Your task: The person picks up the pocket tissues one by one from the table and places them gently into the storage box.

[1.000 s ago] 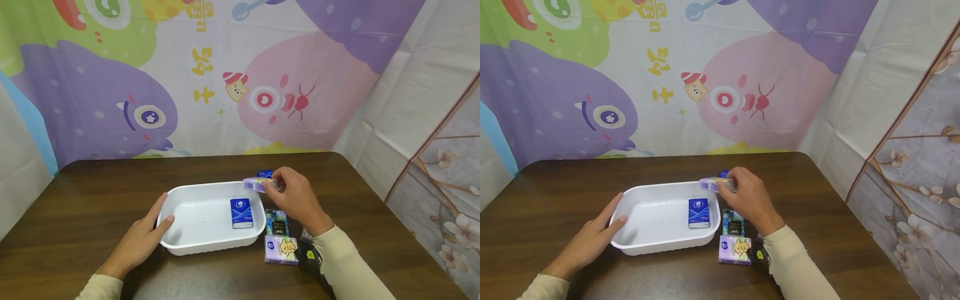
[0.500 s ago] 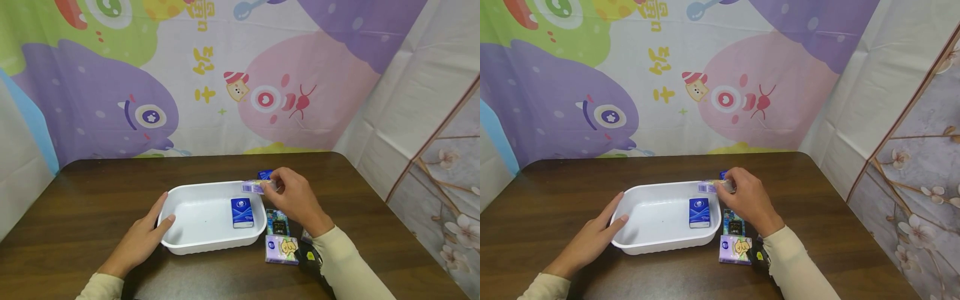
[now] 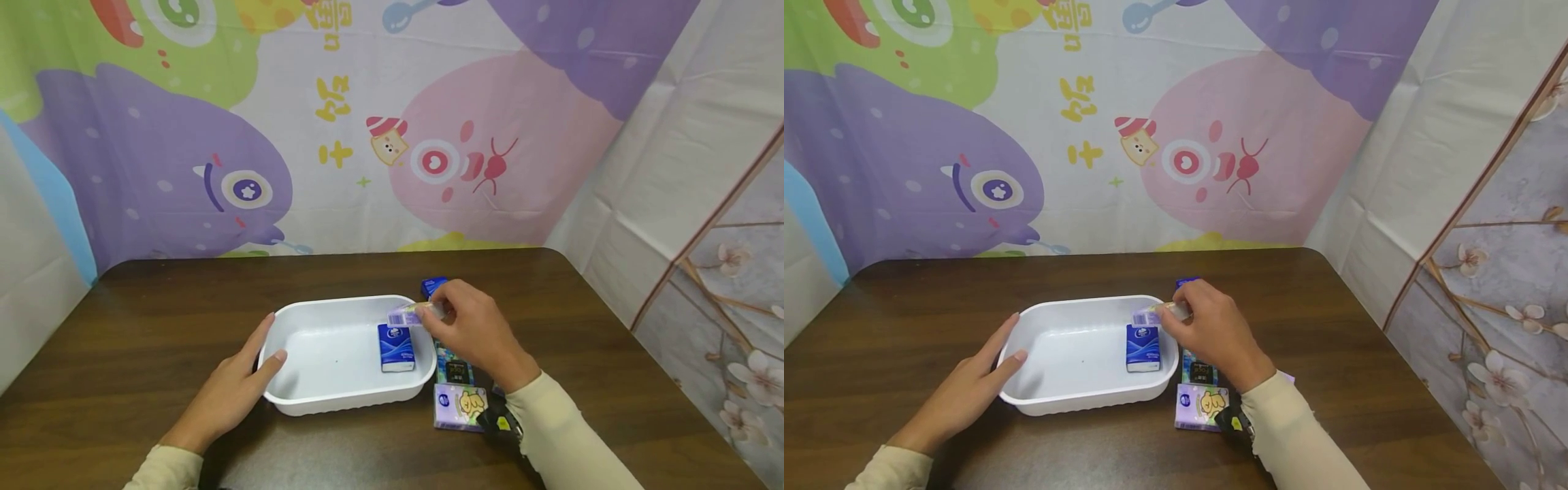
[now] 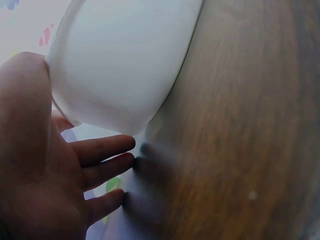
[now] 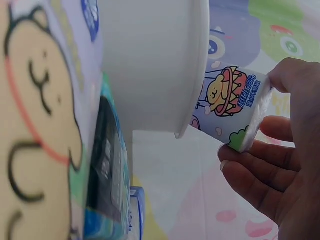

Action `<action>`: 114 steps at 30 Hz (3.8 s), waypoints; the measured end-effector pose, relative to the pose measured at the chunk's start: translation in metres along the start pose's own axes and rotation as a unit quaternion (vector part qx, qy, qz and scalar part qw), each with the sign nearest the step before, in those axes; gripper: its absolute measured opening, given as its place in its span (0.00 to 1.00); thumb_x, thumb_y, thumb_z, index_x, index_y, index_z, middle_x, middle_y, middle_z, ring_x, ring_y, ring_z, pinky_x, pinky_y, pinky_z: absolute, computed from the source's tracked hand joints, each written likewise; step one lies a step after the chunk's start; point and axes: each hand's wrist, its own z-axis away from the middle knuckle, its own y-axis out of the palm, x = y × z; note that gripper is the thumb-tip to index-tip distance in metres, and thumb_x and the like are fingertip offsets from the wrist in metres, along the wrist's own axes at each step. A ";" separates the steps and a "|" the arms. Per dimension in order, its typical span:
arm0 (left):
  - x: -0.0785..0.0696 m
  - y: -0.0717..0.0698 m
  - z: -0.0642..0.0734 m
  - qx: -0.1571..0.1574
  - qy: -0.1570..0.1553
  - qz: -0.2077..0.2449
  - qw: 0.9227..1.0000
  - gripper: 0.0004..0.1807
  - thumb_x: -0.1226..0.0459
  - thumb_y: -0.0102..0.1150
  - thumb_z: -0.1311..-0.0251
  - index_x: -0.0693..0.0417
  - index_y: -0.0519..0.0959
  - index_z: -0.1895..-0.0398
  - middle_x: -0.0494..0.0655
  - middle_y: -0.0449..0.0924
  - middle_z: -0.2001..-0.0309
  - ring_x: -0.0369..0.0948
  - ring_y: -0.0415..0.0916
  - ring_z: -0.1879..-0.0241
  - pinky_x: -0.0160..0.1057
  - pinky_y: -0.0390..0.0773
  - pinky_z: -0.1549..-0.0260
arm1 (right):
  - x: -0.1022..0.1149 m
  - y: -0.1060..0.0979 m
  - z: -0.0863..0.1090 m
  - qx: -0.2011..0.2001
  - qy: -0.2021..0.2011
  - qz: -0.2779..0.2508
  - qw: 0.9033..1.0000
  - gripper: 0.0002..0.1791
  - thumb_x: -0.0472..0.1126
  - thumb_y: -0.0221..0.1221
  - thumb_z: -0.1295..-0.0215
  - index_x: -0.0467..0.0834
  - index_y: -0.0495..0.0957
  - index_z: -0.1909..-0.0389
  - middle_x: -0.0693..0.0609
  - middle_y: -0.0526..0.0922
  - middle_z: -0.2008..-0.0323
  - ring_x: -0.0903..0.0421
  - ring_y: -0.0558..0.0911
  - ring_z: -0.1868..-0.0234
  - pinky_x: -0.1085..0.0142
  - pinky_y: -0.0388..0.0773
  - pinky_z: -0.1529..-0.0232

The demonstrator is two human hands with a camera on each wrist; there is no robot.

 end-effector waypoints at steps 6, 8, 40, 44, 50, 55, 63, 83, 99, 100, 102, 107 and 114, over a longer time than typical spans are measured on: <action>0.000 0.000 0.000 0.001 -0.002 -0.001 1.000 0.40 0.39 0.43 0.26 0.32 0.41 0.18 0.64 0.64 0.29 0.62 0.70 0.37 0.65 0.70 0.48 | 0.006 0.004 0.001 0.010 -0.013 0.001 1.000 0.15 0.51 0.70 0.38 0.47 0.78 0.62 0.58 0.76 0.67 0.57 0.75 0.68 0.69 0.75 0.68; 0.000 0.000 0.000 0.001 -0.003 -0.002 1.000 0.40 0.39 0.43 0.26 0.32 0.41 0.18 0.64 0.64 0.29 0.62 0.70 0.37 0.65 0.70 0.48 | 0.007 0.005 0.001 0.014 -0.013 0.002 1.000 0.15 0.52 0.71 0.39 0.48 0.78 0.62 0.58 0.76 0.67 0.58 0.75 0.69 0.69 0.76 0.68; 0.000 -0.001 0.000 0.004 -0.007 0.000 1.000 0.40 0.39 0.43 0.27 0.32 0.41 0.18 0.65 0.63 0.29 0.63 0.70 0.37 0.65 0.70 0.48 | 0.012 0.014 0.002 -0.001 -0.077 0.013 0.997 0.13 0.51 0.73 0.42 0.47 0.84 0.66 0.57 0.77 0.66 0.58 0.77 0.71 0.70 0.76 0.70; 0.000 -0.001 0.000 0.003 -0.006 0.000 1.000 0.40 0.39 0.43 0.26 0.32 0.42 0.18 0.65 0.63 0.29 0.63 0.70 0.37 0.65 0.70 0.48 | 0.013 0.016 0.004 0.003 -0.076 0.018 0.997 0.14 0.52 0.74 0.44 0.47 0.84 0.67 0.55 0.77 0.66 0.61 0.73 0.73 0.71 0.74 0.74; -0.001 0.000 0.000 0.002 -0.006 -0.001 1.000 0.40 0.40 0.43 0.26 0.32 0.41 0.18 0.64 0.63 0.29 0.63 0.70 0.37 0.65 0.70 0.48 | 0.013 0.017 0.003 -0.004 -0.087 0.033 0.996 0.15 0.53 0.75 0.45 0.46 0.86 0.68 0.54 0.77 0.67 0.62 0.72 0.73 0.72 0.73 0.75; 0.000 -0.001 0.000 -0.002 -0.002 -0.003 1.000 0.40 0.39 0.43 0.26 0.32 0.41 0.18 0.65 0.64 0.29 0.63 0.70 0.38 0.65 0.70 0.48 | 0.014 0.018 0.004 -0.004 -0.099 0.047 0.994 0.15 0.54 0.74 0.45 0.47 0.87 0.67 0.55 0.77 0.65 0.62 0.74 0.73 0.71 0.74 0.75; -0.001 -0.001 0.001 0.004 -0.003 0.001 1.000 0.40 0.39 0.43 0.26 0.32 0.41 0.18 0.64 0.63 0.29 0.63 0.70 0.37 0.65 0.70 0.48 | 0.016 0.019 0.004 0.008 -0.104 0.073 0.992 0.16 0.55 0.74 0.45 0.47 0.85 0.67 0.55 0.79 0.64 0.62 0.75 0.74 0.71 0.74 0.76; 0.000 -0.001 0.000 0.004 0.001 -0.001 1.000 0.40 0.39 0.43 0.26 0.32 0.41 0.18 0.65 0.64 0.29 0.62 0.70 0.38 0.65 0.70 0.48 | 0.022 0.015 0.004 0.066 -0.105 0.120 0.985 0.13 0.55 0.68 0.37 0.49 0.85 0.63 0.57 0.82 0.65 0.61 0.79 0.70 0.67 0.76 0.73; 0.000 -0.001 0.000 0.004 0.006 0.000 1.000 0.40 0.39 0.42 0.26 0.33 0.41 0.18 0.64 0.62 0.28 0.62 0.70 0.37 0.65 0.70 0.48 | 0.026 0.014 0.004 0.119 -0.081 0.133 0.981 0.15 0.57 0.67 0.37 0.50 0.87 0.61 0.57 0.84 0.61 0.60 0.82 0.63 0.66 0.79 0.68; 0.000 -0.001 0.000 0.003 0.006 0.001 1.000 0.40 0.39 0.42 0.26 0.33 0.41 0.18 0.64 0.62 0.28 0.62 0.70 0.37 0.65 0.70 0.48 | 0.026 0.014 0.004 0.128 -0.076 0.131 0.980 0.16 0.58 0.67 0.37 0.50 0.87 0.60 0.57 0.84 0.61 0.60 0.82 0.61 0.66 0.79 0.67; 0.000 -0.001 0.000 0.004 0.005 0.000 1.000 0.40 0.39 0.42 0.26 0.33 0.41 0.18 0.64 0.62 0.28 0.62 0.70 0.37 0.65 0.70 0.48 | 0.027 0.013 0.004 0.140 -0.069 0.129 0.979 0.18 0.61 0.66 0.38 0.51 0.88 0.61 0.57 0.83 0.60 0.60 0.82 0.60 0.65 0.79 0.66; 0.001 0.000 -0.001 0.005 0.005 0.000 1.000 0.40 0.39 0.42 0.26 0.33 0.41 0.18 0.63 0.63 0.28 0.62 0.70 0.37 0.65 0.70 0.48 | 0.028 0.012 0.004 0.162 -0.062 0.130 0.976 0.21 0.65 0.66 0.40 0.53 0.88 0.60 0.58 0.83 0.58 0.60 0.81 0.57 0.64 0.79 0.64; 0.001 0.000 0.000 0.003 0.004 0.001 1.000 0.40 0.39 0.42 0.26 0.33 0.41 0.18 0.63 0.63 0.29 0.62 0.70 0.37 0.65 0.70 0.48 | 0.028 0.013 0.005 0.165 -0.071 0.142 0.974 0.15 0.60 0.68 0.40 0.54 0.88 0.61 0.59 0.82 0.60 0.61 0.76 0.59 0.67 0.77 0.67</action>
